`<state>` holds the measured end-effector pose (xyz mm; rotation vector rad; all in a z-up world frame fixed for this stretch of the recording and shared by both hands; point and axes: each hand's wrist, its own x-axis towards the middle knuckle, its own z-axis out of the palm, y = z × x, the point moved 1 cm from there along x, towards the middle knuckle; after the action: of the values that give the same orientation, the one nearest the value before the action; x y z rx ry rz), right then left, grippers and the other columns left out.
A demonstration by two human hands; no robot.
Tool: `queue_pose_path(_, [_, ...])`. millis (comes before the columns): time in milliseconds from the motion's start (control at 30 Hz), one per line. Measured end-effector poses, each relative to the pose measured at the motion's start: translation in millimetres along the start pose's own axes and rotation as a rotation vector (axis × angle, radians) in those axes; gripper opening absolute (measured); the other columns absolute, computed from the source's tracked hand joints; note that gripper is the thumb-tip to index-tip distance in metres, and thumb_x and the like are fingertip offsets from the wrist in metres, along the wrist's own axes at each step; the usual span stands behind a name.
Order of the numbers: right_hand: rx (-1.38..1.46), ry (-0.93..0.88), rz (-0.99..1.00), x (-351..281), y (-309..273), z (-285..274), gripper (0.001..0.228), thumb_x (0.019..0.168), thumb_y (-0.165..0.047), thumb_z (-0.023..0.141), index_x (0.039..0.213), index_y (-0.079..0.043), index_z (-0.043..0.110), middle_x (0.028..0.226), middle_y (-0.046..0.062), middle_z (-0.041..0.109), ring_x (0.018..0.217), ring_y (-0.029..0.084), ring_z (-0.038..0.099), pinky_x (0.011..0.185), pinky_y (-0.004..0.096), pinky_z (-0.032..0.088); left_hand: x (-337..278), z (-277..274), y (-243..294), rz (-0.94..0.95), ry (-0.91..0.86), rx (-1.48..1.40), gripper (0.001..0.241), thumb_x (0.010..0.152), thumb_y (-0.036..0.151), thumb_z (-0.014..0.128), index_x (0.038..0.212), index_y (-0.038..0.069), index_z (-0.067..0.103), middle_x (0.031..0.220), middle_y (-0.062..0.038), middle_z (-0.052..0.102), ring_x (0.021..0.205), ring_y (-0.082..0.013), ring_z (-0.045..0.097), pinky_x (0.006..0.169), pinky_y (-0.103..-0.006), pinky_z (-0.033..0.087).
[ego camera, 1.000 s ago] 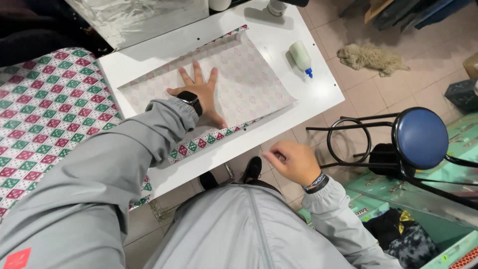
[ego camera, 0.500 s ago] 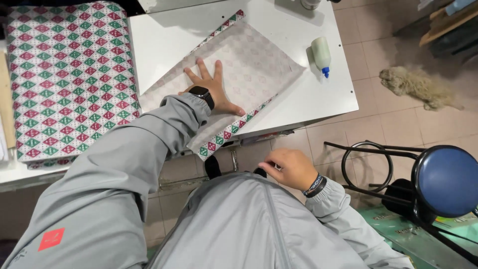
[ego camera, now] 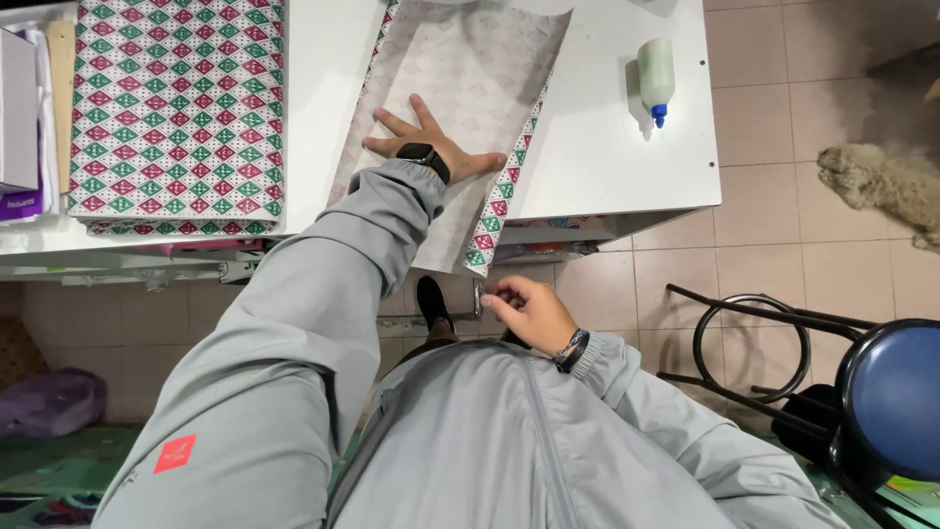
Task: The person applies glue to a piece of patterned fabric on a white table and folds it into a smaller square. They press the fabric to secure the folds, then lift the folded piece and place it on a nearby shelf.
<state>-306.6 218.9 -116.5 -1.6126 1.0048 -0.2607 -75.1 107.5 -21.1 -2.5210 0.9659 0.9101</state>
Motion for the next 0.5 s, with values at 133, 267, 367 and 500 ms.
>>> queue_pose_path(133, [0.295,-0.046,0.062,8.1,7.4,12.6,0.028,0.092,-0.024,0.072,0.109,-0.002,0.072,0.086,0.007,0.077,0.072,0.013,0.074,0.072,0.025,0.060,-5.5,-1.3,7.7,-0.020,0.015,0.015,0.157,0.054,0.105,0.055,0.161,0.020,-0.023,0.167,-0.030,-0.019,0.148,-0.0663,0.003,0.119,-0.0676,0.019])
queue_pose_path(267, [0.452,-0.079,0.169,18.4,3.5,24.1,0.027,0.092,-0.022,0.071,0.109,-0.001,0.069,0.083,0.013,0.074,0.071,0.018,0.071,0.054,0.028,0.058,-10.6,-6.8,6.8,-0.040,-0.034,-0.016,0.156,0.058,0.103,0.058,0.160,0.020,-0.027,0.167,-0.028,-0.022,0.150,-0.0634,-0.001,0.115,-0.0721,0.023])
queue_pose_path(367, [0.529,-0.079,0.152,23.9,-0.6,32.6,0.021,0.094,-0.020,0.070,0.100,0.001,0.068,0.085,0.013,0.074,0.070,0.021,0.073,0.055,0.029,0.058,-6.6,-1.3,6.3,-0.005,-0.011,0.008,0.155,0.059,0.104,0.054,0.161,0.018,-0.025,0.167,-0.030,-0.019,0.148,-0.0663,0.001,0.115,-0.0673,0.027])
queue_pose_path(500, [0.694,-0.028,0.049,35.7,19.3,52.0,0.020,0.098,-0.011,0.069,0.112,0.004,0.069,0.092,0.020,0.077,0.074,0.023,0.077,0.055,0.030,0.063,-11.3,-1.5,1.9,0.064,0.018,0.079,0.153,0.062,0.111,0.040,0.161,0.011,-0.023,0.165,-0.035,-0.016,0.148,-0.0638,0.010,0.116,-0.0604,0.033])
